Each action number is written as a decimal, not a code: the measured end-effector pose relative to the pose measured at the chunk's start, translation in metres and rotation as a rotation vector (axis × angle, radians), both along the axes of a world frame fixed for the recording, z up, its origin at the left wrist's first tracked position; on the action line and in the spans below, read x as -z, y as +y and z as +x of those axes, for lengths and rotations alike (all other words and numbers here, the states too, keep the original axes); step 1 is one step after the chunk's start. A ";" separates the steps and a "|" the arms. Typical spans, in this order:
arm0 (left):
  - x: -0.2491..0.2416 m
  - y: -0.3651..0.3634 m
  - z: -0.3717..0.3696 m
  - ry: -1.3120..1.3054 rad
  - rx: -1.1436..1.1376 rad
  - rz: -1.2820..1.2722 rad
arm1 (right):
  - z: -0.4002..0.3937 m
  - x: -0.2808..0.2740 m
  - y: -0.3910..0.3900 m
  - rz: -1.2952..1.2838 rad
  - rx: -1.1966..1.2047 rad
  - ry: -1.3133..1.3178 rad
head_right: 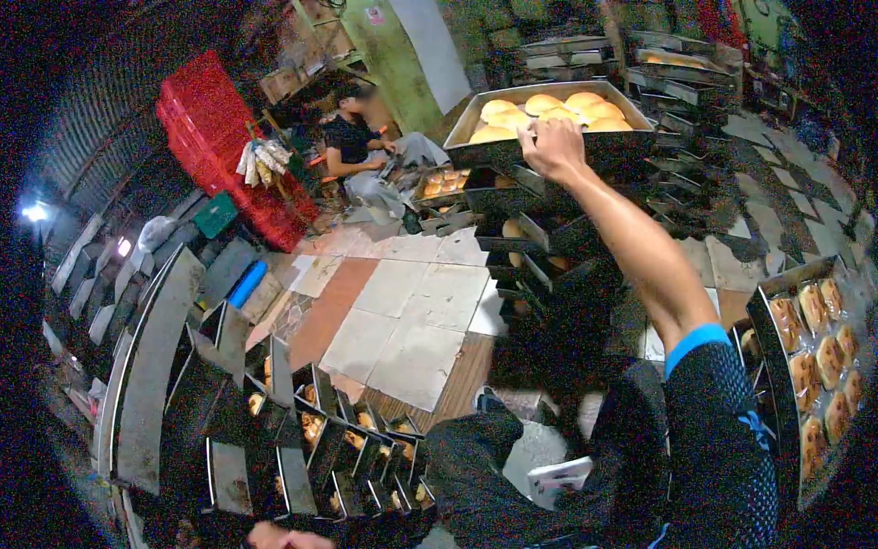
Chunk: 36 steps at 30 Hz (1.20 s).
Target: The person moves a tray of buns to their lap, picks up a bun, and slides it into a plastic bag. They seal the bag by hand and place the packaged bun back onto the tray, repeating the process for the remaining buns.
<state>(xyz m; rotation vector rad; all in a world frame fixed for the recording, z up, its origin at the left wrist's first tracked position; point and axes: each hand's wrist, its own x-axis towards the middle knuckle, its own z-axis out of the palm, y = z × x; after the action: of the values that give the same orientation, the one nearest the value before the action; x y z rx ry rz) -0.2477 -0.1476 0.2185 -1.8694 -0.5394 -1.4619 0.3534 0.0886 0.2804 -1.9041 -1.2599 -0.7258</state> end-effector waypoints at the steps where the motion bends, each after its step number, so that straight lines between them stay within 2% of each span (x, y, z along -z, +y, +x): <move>1: 0.024 0.025 0.007 0.042 0.151 -0.049 | -0.005 0.006 -0.021 0.089 0.003 -0.042; 2: 0.034 0.049 0.025 0.082 0.301 -0.103 | -0.016 0.012 -0.053 0.196 -0.048 -0.053; 4: 0.051 0.048 0.088 -0.336 0.338 -0.664 | -0.031 0.030 -0.104 0.587 -0.073 -0.229; 5: 0.064 0.054 0.111 -0.434 0.469 -0.880 | -0.044 0.034 -0.142 0.592 -0.067 -0.217; 6: 0.053 0.055 0.133 -0.400 0.581 -1.112 | -0.052 0.046 -0.172 0.663 -0.041 -0.257; 7: 0.051 0.055 0.158 -0.476 0.793 -1.367 | -0.060 0.061 -0.206 0.690 -0.046 -0.262; 8: 0.057 0.052 0.178 -0.547 1.009 -1.620 | -0.077 0.070 -0.243 0.651 -0.085 -0.139; 10: 0.099 0.051 0.195 -0.624 1.584 -1.864 | -0.111 0.089 -0.293 0.684 -0.127 -0.144; 11: 0.100 0.036 0.199 -0.634 1.594 -1.867 | -0.127 0.099 -0.318 0.700 -0.148 -0.147; 12: 0.095 0.019 0.202 -0.655 1.491 -1.875 | -0.147 0.101 -0.336 0.664 -0.159 -0.091; 14: 0.088 -0.017 0.203 -0.696 1.267 -1.894 | -0.167 0.106 -0.365 0.536 -0.328 -0.233; 16: 0.096 -0.041 0.189 -1.089 1.224 -2.030 | -0.192 0.105 -0.387 0.327 -0.381 -0.212; 17: 0.115 -0.044 0.184 -1.149 1.363 -1.890 | -0.197 0.115 -0.392 0.277 -0.429 -0.195; 18: 0.117 -0.048 0.179 -1.252 1.371 -1.918 | -0.201 0.124 -0.393 0.237 -0.476 -0.179; 21: 0.166 -0.043 0.154 -1.279 1.294 -1.924 | -0.205 0.151 -0.376 0.236 -0.560 -0.023; 23: 0.197 -0.032 0.144 -1.316 1.290 -2.152 | -0.203 0.178 -0.365 0.269 -0.545 0.007; 24: 0.194 -0.030 0.151 -1.303 1.281 -2.145 | -0.203 0.187 -0.367 0.254 -0.571 0.012; 26: 0.191 -0.032 0.160 -1.293 1.065 -1.975 | -0.197 0.204 -0.371 0.278 -0.540 0.060; 27: 0.196 -0.027 0.151 -1.199 1.004 -2.075 | -0.192 0.206 -0.374 0.285 -0.442 0.085; 28: 0.202 -0.023 0.144 -1.331 1.100 -2.177 | -0.184 0.205 -0.376 0.282 -0.346 0.101; 29: 0.177 -0.024 0.160 -1.412 1.006 -2.166 | -0.172 0.209 -0.377 0.289 -0.280 0.171; 30: 0.153 -0.022 0.176 -1.478 0.926 -2.144 | -0.161 0.207 -0.383 0.193 -0.177 0.117; 32: 0.169 -0.003 0.169 -1.421 0.832 -2.174 | -0.149 0.225 -0.392 0.178 -0.287 0.158; 34: 0.202 0.021 0.160 -1.218 0.741 -2.222 | -0.144 0.216 -0.394 0.012 -0.389 0.226; 36: 0.192 0.035 0.177 -1.162 0.679 -2.306 | -0.138 0.226 -0.393 -0.072 -0.432 0.270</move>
<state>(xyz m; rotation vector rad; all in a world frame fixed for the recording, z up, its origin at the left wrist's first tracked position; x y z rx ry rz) -0.0711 -0.1127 0.0263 -1.9989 -3.5972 -2.5503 0.2156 -0.3041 0.0542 -1.6355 -1.4654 -0.1951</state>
